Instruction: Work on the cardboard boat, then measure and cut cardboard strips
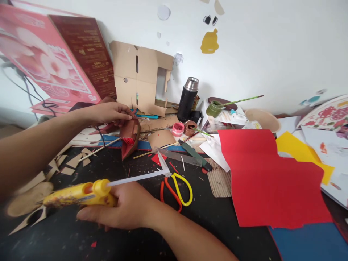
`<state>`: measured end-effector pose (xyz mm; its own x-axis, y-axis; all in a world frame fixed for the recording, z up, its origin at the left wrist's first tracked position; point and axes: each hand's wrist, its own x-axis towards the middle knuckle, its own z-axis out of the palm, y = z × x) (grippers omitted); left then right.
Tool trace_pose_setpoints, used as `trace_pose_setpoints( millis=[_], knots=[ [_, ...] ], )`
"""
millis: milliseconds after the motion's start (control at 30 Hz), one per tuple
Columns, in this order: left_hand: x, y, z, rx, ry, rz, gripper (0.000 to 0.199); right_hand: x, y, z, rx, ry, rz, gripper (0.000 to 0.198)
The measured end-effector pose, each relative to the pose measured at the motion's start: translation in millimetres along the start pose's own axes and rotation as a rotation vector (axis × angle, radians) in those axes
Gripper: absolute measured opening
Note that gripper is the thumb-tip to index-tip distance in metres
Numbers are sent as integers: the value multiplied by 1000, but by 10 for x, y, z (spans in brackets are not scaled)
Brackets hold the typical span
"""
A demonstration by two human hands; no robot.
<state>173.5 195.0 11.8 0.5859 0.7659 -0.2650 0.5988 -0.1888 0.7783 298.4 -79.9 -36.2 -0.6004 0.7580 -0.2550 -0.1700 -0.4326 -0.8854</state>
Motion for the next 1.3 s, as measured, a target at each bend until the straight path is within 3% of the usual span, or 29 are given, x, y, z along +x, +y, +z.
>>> trace_pose_setpoints(
  millis=[233,400,467,633,833,1000,1300],
  knots=[
    [-9,24,23,-12,74,37,15,-17,-47,1,14,63,31,57],
    [-300,49,-80,56,329,113,20,-33,-91,-9,29,89,-6,57],
    [-486,32,-121,-41,362,116,23,-40,-99,-22,22,119,-39,57],
    [-928,-84,-105,-418,488,156,16,-10,-103,-110,25,304,-203,63],
    [-1252,-165,62,-586,629,266,9,32,-172,-225,28,644,-305,66],
    [-1324,-176,273,-528,613,222,11,42,-192,-275,47,761,-363,66],
    [-1290,-179,548,-485,533,228,18,82,-229,-344,42,763,-320,65]
  ],
)
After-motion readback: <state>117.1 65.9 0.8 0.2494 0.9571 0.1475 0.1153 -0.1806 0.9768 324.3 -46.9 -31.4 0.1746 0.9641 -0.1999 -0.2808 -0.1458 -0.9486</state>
